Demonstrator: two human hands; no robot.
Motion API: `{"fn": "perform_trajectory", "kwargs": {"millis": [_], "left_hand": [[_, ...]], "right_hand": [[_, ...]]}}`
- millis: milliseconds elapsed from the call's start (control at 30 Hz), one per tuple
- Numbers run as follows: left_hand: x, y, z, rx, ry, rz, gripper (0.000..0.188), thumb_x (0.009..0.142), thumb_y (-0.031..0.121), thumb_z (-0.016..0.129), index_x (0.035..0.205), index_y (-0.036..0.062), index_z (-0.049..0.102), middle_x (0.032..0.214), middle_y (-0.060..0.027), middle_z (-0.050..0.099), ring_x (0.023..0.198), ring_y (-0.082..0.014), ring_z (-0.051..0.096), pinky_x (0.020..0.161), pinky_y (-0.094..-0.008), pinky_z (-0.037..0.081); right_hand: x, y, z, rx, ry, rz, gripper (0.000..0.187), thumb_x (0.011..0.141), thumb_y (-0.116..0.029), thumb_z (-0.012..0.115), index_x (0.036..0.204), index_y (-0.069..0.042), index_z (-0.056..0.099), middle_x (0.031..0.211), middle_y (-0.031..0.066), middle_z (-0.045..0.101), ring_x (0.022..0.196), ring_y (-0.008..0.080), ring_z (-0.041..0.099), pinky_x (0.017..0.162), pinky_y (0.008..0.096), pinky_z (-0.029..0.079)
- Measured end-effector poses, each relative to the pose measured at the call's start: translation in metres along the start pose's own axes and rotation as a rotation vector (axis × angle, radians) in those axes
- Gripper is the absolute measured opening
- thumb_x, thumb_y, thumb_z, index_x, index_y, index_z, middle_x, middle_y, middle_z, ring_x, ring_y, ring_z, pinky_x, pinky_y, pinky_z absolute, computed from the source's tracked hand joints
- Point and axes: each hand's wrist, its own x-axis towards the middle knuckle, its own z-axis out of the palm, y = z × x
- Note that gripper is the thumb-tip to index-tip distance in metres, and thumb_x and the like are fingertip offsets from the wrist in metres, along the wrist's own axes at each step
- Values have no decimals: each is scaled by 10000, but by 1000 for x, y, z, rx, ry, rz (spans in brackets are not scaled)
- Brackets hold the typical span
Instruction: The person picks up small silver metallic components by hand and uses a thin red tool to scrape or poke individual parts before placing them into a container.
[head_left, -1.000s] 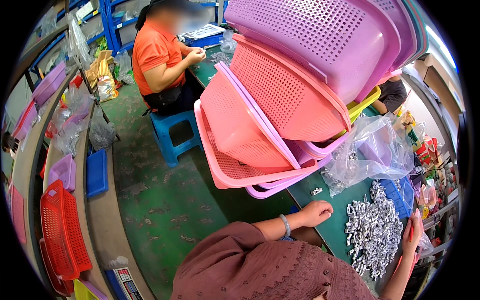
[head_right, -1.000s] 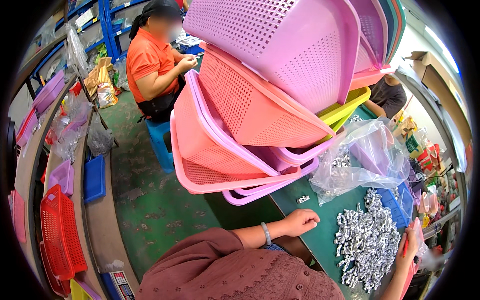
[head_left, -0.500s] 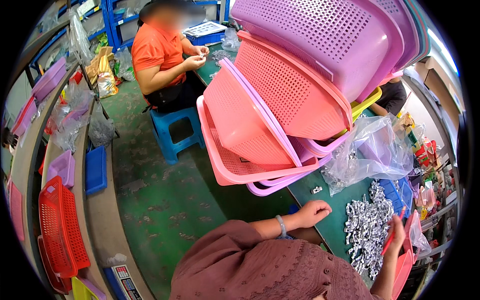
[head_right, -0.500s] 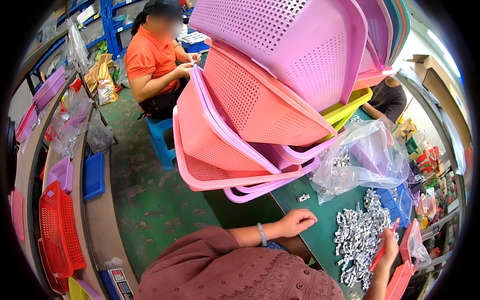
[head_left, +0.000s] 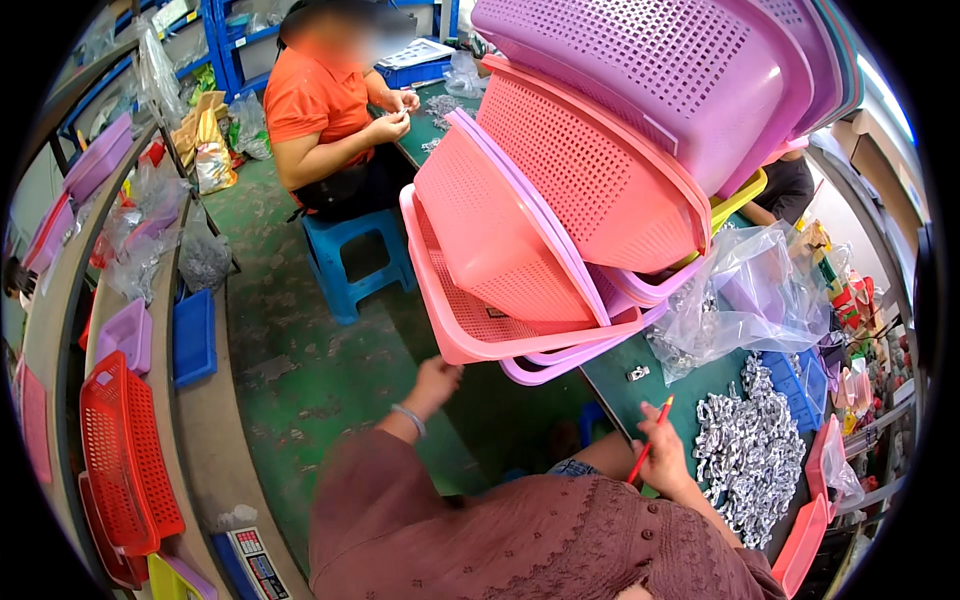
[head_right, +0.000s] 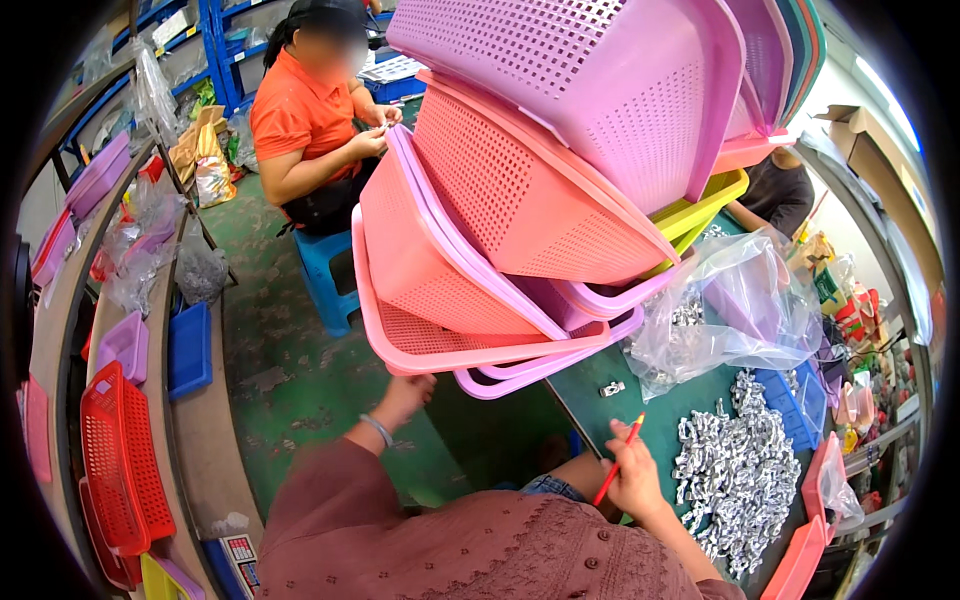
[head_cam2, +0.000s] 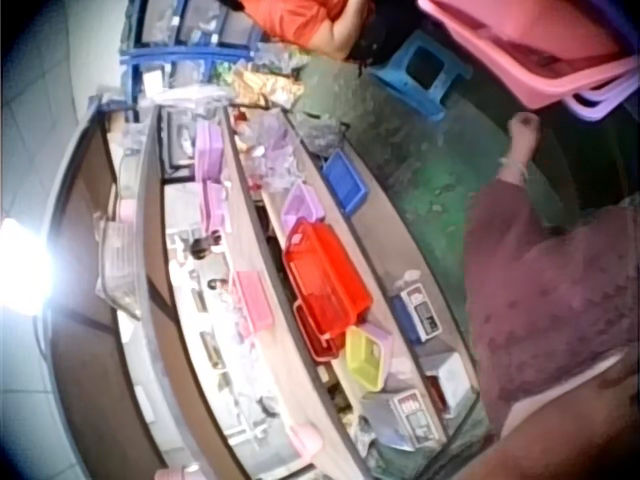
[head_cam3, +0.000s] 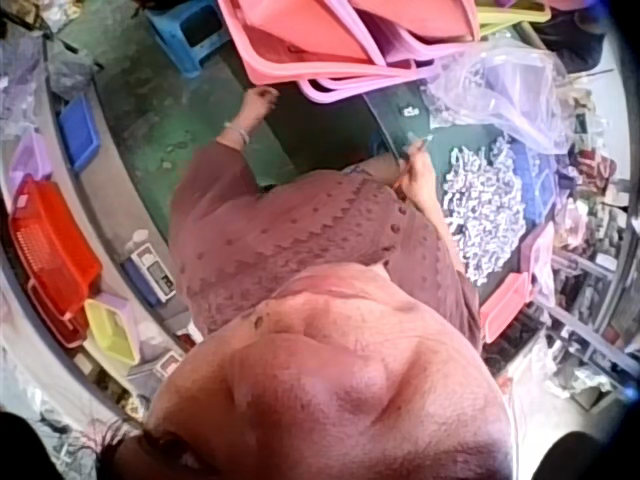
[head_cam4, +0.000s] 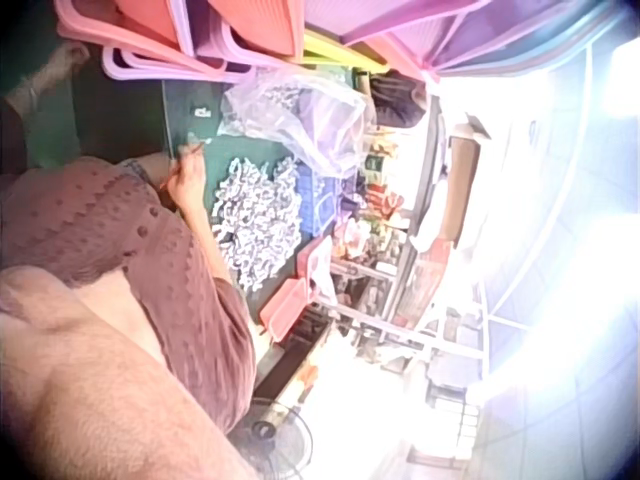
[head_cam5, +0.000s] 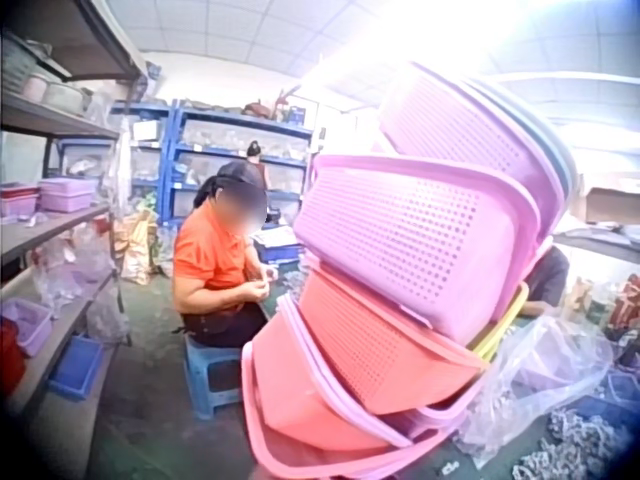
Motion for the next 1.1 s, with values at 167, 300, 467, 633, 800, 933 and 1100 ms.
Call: {"fn": "perform_trajectory", "kwargs": {"millis": [167,300,467,633,800,933,1100], "left_hand": [[43,19,-41,-441,213,-207,73,830,129,530,849,60,546,687,-8,532,529,-96,508,434,-215,420],[57,15,-34,-594,188,-109,96,818,134,548,854,45,542,679,-10,536,512,-87,499,416,-207,413],[84,25,-20,-562,125,-135,172,790,145,601,889,12,553,693,-38,574,512,-91,506,432,-217,417],[81,37,-11,-424,178,-111,278,752,144,672,951,-27,581,833,-93,631,662,-151,596,566,-273,485],[106,-60,0,-785,87,-138,221,764,134,649,904,-26,589,814,-87,627,651,-157,592,570,-277,486],[80,-92,19,-646,112,-233,126,782,119,577,765,-5,593,654,-68,583,550,-139,540,466,-272,415],[22,-81,39,-284,134,-402,152,777,81,522,651,10,570,558,-56,532,480,-148,501,417,-282,367]], "right_hand": [[-6,-4,17,-110,-142,-31,391,666,-74,651,1011,-9,480,1293,248,380,1189,427,373,994,501,299],[-1,-3,20,-161,-194,-14,379,679,-74,632,1018,-4,479,1302,249,369,1198,429,362,1001,497,295],[-10,9,26,-183,-193,-9,344,683,-22,575,1012,5,476,1299,256,371,1195,436,365,995,506,301],[-7,11,27,-165,-173,-13,317,678,31,538,987,9,476,1284,273,378,1178,443,381,986,509,314],[-3,13,30,-159,-155,-43,309,678,50,530,979,7,477,1271,282,386,1166,448,392,980,513,319],[-6,13,31,-171,-157,-23,302,682,54,530,975,5,478,1265,283,391,1159,452,396,978,519,321],[-6,10,31,-179,-154,-10,298,682,58,532,970,3,477,1265,284,389,1160,457,390,979,519,319]]}}
